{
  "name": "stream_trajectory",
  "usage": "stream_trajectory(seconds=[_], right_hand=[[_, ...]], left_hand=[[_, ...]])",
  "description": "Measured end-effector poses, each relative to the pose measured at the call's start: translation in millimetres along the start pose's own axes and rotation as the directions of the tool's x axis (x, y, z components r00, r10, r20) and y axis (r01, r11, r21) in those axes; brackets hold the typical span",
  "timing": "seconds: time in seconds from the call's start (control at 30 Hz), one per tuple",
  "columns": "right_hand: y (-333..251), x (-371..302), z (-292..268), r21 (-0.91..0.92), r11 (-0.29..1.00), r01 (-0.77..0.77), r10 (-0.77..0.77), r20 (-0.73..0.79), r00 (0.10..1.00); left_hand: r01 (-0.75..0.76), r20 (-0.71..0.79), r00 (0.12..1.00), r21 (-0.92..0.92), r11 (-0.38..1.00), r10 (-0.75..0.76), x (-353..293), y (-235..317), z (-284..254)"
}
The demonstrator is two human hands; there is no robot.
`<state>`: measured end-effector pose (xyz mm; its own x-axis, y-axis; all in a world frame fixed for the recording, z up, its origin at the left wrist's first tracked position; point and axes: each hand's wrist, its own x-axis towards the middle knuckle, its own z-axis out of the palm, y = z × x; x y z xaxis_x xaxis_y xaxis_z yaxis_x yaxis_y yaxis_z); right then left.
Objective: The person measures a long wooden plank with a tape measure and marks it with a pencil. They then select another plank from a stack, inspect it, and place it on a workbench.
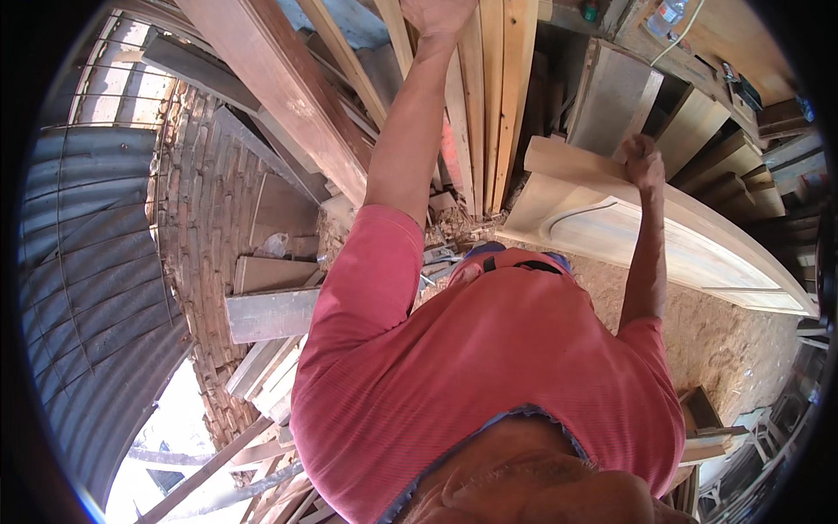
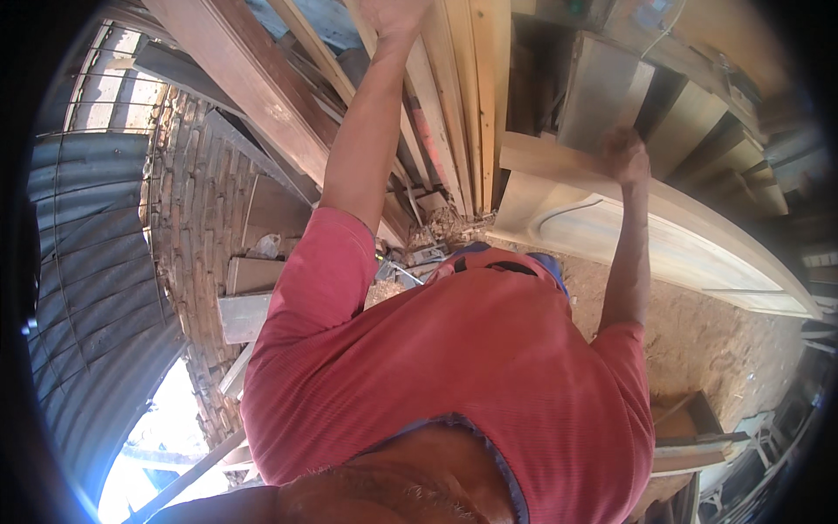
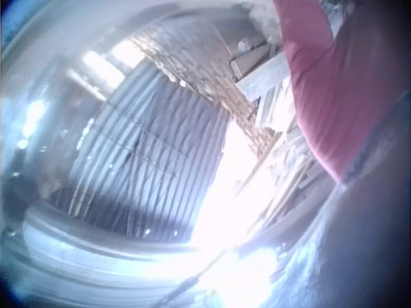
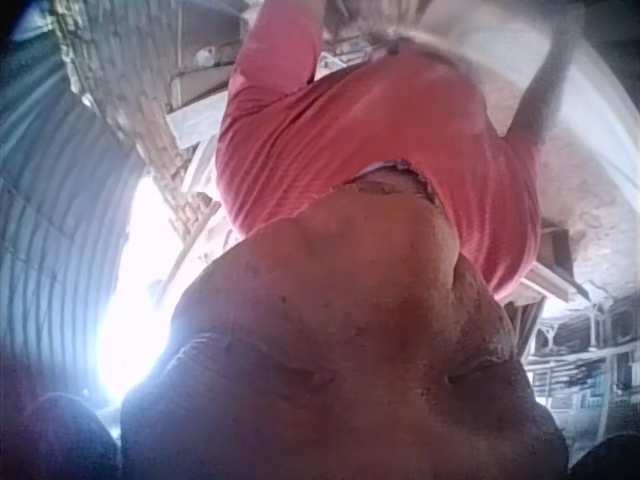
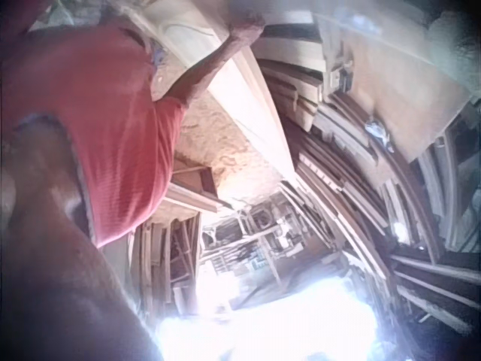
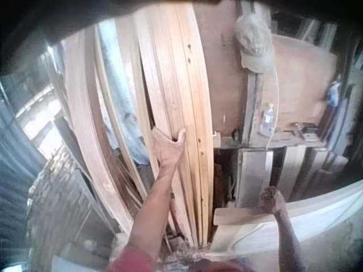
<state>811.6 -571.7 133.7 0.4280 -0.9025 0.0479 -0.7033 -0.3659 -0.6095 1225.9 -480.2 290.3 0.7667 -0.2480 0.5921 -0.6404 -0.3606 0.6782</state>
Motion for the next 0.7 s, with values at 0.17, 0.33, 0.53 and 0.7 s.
stream_trajectory(seconds=[0.17,0.33,0.53,0.7], right_hand=[[-58.1,53.1,3.6,0.268,0.951,0.153,-0.157,-0.009,0.988],[-126.7,100.7,26.1,0.384,0.886,0.259,-0.278,-0.007,0.961],[-151.2,191.8,87.8,0.95,0.135,0.283,-0.565,-0.161,0.809],[-198.3,232.5,76.7,0.875,-0.032,0.484,-0.759,-0.336,0.558]], left_hand=[[-0.151,-0.15,0.976,0.048,0.987,0.156,0.3,-12.2,12.8],[-0.211,-0.2,0.952,0.124,0.97,0.233,0.8,-18.2,19.3],[-0.265,-0.252,0.929,0.057,0.963,0.271,-0.4,-11.1,10.7],[-0.222,-0.197,0.956,-0.004,0.975,0.217,0.2,-9.3,8.2]])
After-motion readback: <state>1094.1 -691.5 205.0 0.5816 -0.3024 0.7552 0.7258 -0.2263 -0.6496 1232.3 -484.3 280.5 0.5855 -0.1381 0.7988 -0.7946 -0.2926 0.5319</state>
